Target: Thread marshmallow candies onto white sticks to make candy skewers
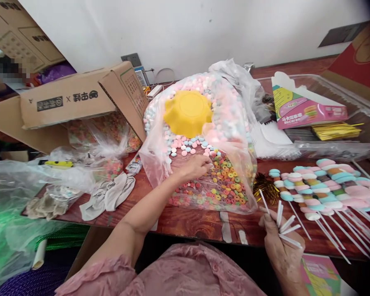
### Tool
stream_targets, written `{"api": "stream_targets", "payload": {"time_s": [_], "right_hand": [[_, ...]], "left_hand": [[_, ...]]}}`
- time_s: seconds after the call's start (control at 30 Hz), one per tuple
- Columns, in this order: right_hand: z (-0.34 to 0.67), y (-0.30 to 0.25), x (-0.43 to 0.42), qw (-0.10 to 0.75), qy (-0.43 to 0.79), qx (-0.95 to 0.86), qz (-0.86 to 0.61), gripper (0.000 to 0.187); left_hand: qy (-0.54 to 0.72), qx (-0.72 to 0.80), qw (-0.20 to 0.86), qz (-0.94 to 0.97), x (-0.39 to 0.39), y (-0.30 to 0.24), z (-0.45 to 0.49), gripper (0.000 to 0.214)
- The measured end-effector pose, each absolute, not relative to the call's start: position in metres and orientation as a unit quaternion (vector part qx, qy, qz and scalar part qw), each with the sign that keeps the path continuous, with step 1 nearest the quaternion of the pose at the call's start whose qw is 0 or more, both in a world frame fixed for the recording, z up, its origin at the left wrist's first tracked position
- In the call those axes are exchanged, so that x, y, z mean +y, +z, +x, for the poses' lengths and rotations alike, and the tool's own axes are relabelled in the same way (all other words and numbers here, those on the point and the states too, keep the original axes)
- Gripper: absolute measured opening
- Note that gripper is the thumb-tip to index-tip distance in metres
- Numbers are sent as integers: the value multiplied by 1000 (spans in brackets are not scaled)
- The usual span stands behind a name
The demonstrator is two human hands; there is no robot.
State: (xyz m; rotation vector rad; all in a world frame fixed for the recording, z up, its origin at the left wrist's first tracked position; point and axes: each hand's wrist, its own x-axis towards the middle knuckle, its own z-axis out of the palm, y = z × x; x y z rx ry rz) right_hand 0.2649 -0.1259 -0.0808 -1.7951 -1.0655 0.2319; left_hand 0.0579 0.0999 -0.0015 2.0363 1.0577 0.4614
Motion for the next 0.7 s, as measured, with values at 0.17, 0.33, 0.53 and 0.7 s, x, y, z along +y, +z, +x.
{"api": "stream_targets", "payload": {"time_s": [0.17, 0.33, 0.53, 0.7], "right_hand": [[261, -67, -126, 462, 118, -404, -781, 81], [260, -69, -126, 432, 112, -380, -810, 83], [262, -77, -124, 478, 50, -468, -742, 60], [265, -85, -125, 504, 29, -512, -695, 36]], "left_hand": [[219, 495, 410, 734, 101, -8, 25, 21], [265, 529, 488, 641, 97, -4, 1, 20], [252, 517, 504, 645, 109, -8, 18, 15], [220, 508, 459, 695, 118, -17, 39, 17]]}}
